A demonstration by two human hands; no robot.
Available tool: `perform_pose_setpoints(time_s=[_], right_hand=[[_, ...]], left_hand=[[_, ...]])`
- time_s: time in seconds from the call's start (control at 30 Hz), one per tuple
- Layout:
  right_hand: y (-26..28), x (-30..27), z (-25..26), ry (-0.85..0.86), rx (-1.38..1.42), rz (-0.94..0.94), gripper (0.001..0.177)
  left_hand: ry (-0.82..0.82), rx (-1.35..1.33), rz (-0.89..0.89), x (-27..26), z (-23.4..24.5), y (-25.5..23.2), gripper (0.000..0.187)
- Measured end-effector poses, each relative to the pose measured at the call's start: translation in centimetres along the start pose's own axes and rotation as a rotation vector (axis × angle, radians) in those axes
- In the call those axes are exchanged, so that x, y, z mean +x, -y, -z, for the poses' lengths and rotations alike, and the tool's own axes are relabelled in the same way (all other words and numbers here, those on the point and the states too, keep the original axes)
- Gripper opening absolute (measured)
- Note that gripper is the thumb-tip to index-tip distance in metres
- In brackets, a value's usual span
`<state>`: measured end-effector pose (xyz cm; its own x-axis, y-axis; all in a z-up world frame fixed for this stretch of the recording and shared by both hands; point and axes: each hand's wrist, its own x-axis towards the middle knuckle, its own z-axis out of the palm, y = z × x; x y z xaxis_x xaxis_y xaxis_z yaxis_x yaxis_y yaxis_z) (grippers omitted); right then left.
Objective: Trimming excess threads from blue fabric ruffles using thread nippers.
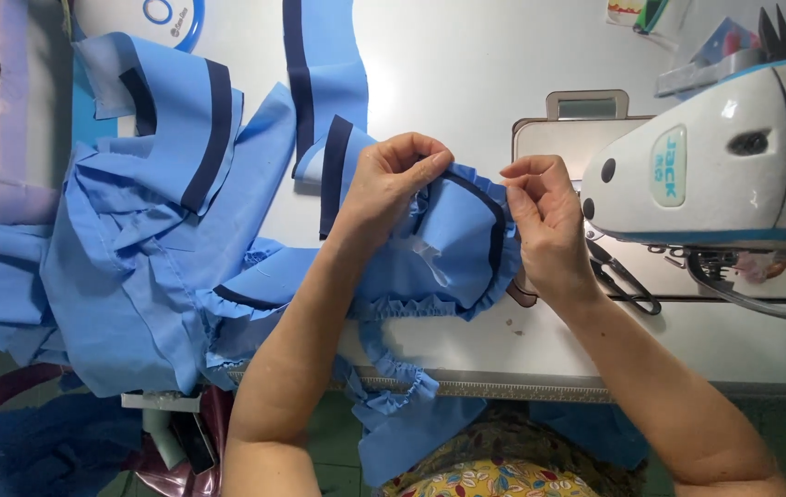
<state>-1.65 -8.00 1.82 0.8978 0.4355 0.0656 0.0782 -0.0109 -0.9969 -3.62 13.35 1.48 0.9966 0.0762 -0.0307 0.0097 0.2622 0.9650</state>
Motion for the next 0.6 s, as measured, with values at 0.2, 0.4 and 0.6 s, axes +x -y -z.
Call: perform_pose_setpoints(time_s=[0.2, 0.4, 0.6], right_hand=[[0.4, -0.2, -0.6, 0.017, 0.036, -0.09, 0.041], [-0.6, -0.3, -0.6, -0.034, 0.082, -0.174, 0.033], [-0.8, -0.3, -1.1, -0.068, 0.221, -0.262, 0.027]], left_hand=[[0.043, 0.078, -0.069, 0.2, -0.9, 0.2, 0.022], [0.132, 0.076, -0.052, -0.5, -1.9, -1.4, 0.026], [-0.08, -0.128, 0.001, 0.1, -0.2, 1.6, 0.018]])
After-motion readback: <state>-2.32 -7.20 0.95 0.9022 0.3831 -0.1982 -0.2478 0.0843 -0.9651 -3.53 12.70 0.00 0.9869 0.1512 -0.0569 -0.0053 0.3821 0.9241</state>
